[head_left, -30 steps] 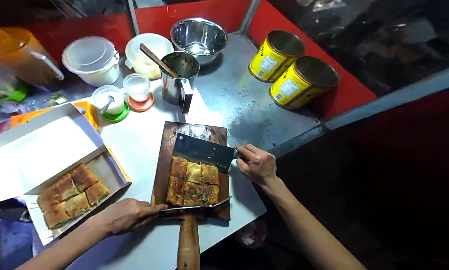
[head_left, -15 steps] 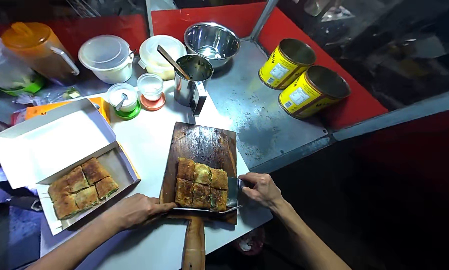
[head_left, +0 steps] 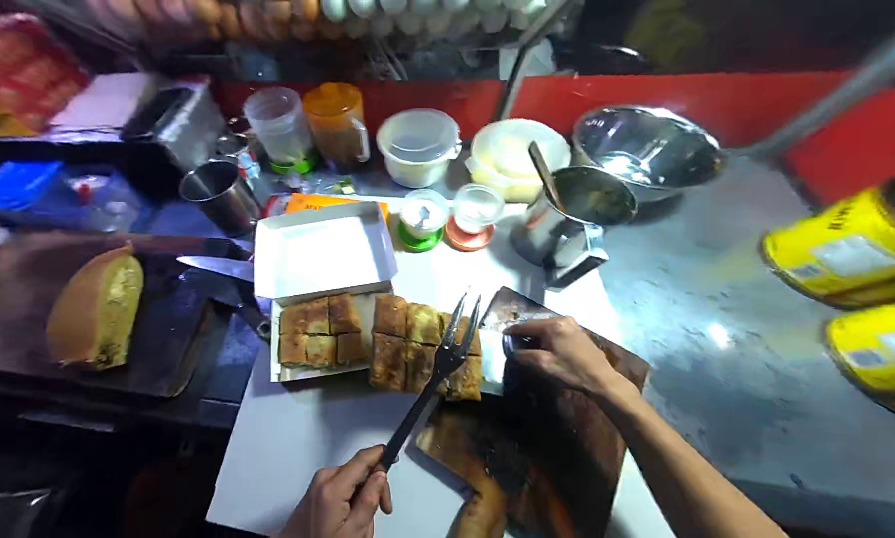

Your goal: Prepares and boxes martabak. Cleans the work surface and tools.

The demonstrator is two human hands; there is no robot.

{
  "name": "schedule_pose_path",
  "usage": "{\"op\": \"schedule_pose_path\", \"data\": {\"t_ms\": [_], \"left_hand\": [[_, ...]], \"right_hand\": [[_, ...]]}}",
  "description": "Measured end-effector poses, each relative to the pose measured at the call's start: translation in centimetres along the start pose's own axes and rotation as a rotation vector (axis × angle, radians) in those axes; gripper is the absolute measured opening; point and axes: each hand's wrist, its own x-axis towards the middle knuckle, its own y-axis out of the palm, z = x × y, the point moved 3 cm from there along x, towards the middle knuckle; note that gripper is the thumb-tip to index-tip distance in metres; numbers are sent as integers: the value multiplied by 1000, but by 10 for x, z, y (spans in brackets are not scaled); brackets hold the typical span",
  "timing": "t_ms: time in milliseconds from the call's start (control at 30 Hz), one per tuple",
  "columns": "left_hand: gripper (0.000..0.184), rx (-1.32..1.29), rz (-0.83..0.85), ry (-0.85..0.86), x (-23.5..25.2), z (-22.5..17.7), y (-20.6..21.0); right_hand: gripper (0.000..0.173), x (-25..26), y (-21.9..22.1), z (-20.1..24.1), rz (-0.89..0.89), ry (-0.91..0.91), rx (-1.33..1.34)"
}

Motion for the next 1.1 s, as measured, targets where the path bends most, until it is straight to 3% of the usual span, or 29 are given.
{"op": "schedule_pose_path", "data": {"t_ms": [167, 300, 400, 467, 533, 633, 700, 800, 867, 933, 1000, 1067, 1100], "left_hand": [[36, 242, -125, -220, -1, 9, 11], [40, 230, -199, -386, 0, 29, 13], [39, 100, -236, -465, 0, 37, 9], [39, -23, -251, -491, 1, 41, 8], [36, -182, -249, -504, 1, 41, 6], [32, -328, -241, -473, -2, 37, -1], [31, -396, -224, -435, -1, 32, 3], [31, -429, -120, -394, 22, 22, 28], [34, -430, -4, -351, 46, 17, 57], [38, -401, 152, -321, 69, 7, 89], [45, -393, 275, -347, 84, -8, 122], [50, -408, 366, -384, 90, -24, 155], [50, -433, 408, -386, 91, -31, 173]], "right_hand": [[27, 103, 36, 21, 203, -94, -7], [20, 122, 38, 14, 274, -73, -78], [13, 81, 8, -12, 188, 53, -122], [10, 23, -16, -31, 110, 205, -130], [18, -54, -26, -44, 34, 365, -58], [27, -164, -4, -37, -152, 688, 103], [35, -207, 23, -16, -305, 876, 197], [53, -218, 59, 18, -459, 949, 260], [52, -202, 70, 31, -491, 941, 188], [43, -185, 69, 39, -368, 996, 17], [46, -179, 61, 43, -271, 1016, -88], [46, -189, 61, 38, -488, 838, 32], [44, -195, 63, 36, -571, 764, 233]]}}
